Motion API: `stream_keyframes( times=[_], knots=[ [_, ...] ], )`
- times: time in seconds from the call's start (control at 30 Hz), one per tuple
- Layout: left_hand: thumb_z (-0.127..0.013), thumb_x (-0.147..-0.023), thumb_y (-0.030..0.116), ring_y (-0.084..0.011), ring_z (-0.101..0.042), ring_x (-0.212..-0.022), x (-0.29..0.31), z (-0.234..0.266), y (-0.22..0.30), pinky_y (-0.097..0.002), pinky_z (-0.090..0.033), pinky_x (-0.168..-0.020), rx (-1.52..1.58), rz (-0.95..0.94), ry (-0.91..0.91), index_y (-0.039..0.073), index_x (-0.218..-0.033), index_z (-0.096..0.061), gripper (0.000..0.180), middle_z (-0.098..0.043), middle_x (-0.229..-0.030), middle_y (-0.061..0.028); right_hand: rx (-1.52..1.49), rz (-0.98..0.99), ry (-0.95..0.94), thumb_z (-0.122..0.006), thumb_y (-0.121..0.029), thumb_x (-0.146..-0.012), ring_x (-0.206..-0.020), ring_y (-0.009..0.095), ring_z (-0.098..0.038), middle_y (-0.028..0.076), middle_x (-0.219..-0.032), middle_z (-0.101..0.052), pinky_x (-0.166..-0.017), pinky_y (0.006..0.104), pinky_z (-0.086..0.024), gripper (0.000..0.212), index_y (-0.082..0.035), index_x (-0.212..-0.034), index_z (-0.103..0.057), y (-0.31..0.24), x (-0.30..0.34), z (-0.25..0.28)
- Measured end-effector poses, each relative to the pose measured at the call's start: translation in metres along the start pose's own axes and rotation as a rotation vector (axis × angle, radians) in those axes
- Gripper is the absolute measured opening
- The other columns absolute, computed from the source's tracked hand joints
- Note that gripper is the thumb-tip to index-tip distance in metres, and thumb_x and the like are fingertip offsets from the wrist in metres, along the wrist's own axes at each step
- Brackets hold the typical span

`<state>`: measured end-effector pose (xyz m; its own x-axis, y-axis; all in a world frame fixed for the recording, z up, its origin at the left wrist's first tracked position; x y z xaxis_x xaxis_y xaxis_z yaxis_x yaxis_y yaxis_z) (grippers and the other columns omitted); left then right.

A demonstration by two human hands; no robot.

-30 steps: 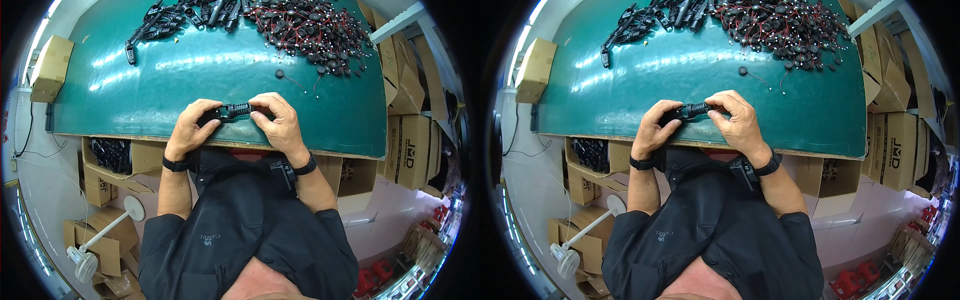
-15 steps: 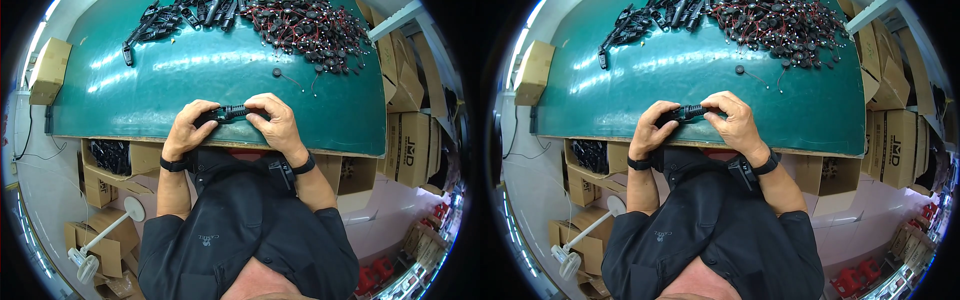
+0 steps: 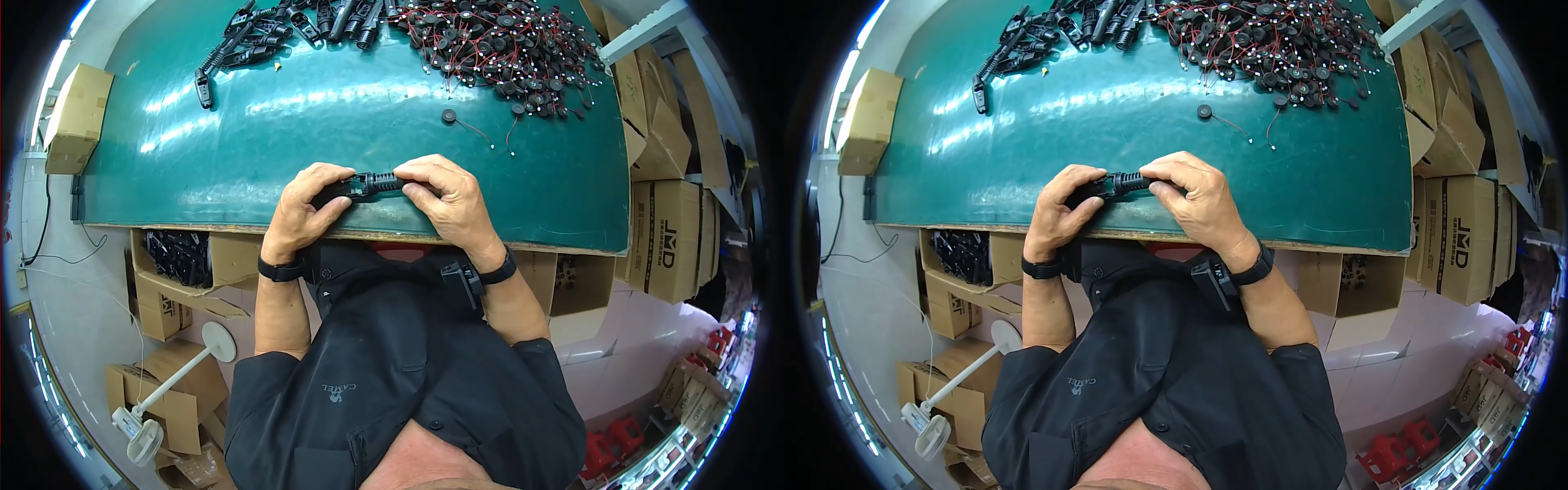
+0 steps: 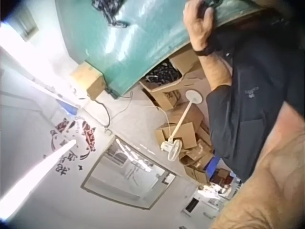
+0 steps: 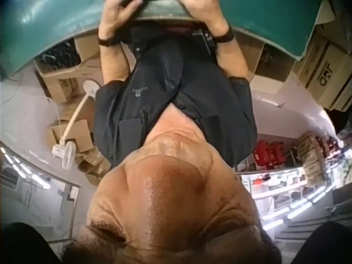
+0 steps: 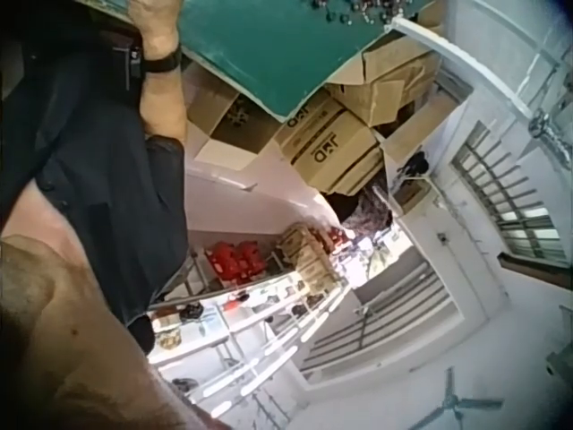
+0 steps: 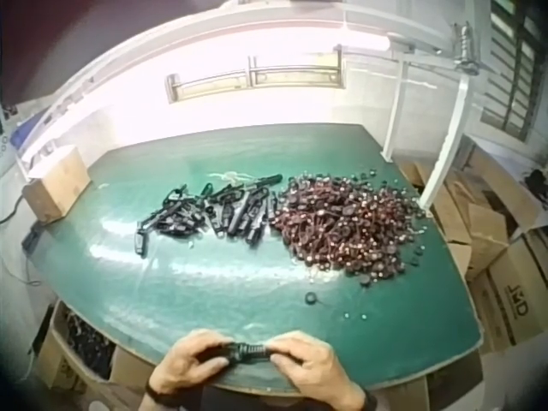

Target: The person assembles components by hand by threading speaker wires through a black plastic housing and seating the speaker into the opening. They then press the two halves of the housing together and place the completed units into a cardboard box.

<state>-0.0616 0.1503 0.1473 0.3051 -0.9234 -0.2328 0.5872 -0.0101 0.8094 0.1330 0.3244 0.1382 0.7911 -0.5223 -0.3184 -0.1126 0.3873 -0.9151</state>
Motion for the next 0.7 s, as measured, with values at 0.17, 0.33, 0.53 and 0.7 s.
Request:
stream_keyframes(
  times=[0.17,0.33,0.53,0.7],
  knots=[
    [-0.08,-0.083,0.0,-0.0326,-0.07,-0.109,-0.001,0.001,0.002,-0.041,-0.054,-0.098,0.002,-0.01,-0.015,0.001,-0.126,-0.072,0.043,-0.075,-0.115,-0.015,-0.157,-0.183,0.013,-0.079,0.006,-0.089,-0.095,0.014,-0.072,0.009,-0.111,-0.075,-0.081,0.0272,-0.059,0.025,-0.001,-0.113,-0.079,0.003,0.003,-0.002],
    [-0.08,-0.083,-0.002,-0.0327,-0.07,-0.109,0.0,0.002,0.002,-0.0405,-0.054,-0.097,0.016,-0.015,-0.031,0.001,-0.126,-0.072,0.044,-0.074,-0.115,-0.015,-0.067,-0.142,0.015,-0.08,0.005,-0.089,-0.093,0.015,-0.073,0.009,-0.107,-0.077,-0.078,0.0278,-0.058,0.022,-0.001,-0.11,-0.08,0.002,0.002,-0.002],
    [-0.081,-0.083,-0.003,-0.03,-0.07,-0.107,0.0,0.003,-0.003,-0.038,-0.055,-0.094,0.035,-0.011,-0.027,0.0,-0.124,-0.073,0.042,-0.074,-0.115,-0.0146,0.025,-0.007,0.053,-0.081,0.005,-0.086,-0.09,0.019,-0.075,0.011,-0.102,-0.079,-0.077,0.0304,-0.059,0.02,0.0,-0.106,-0.081,0.002,0.003,-0.008],
    [-0.086,-0.08,0.0,-0.0259,-0.072,-0.101,-0.002,0.01,-0.001,-0.0356,-0.057,-0.088,0.031,0.032,-0.027,-0.001,-0.12,-0.074,0.042,-0.075,-0.114,-0.0127,0.082,0.041,0.063,-0.082,0.004,-0.086,-0.088,0.022,-0.076,0.013,-0.104,-0.079,-0.078,0.0322,-0.06,0.024,-0.001,-0.109,-0.08,0.0,0.004,-0.011]
  ],
)
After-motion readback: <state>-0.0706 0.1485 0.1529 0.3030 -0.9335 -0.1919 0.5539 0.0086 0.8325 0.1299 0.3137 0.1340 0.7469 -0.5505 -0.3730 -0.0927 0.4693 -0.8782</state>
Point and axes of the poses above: each hand's wrist, its own x-axis away from the middle knuckle, its own z-axis out of the back of the hand, y = z × x, the point moved 2 cm from there along -x, towards the middle knuckle
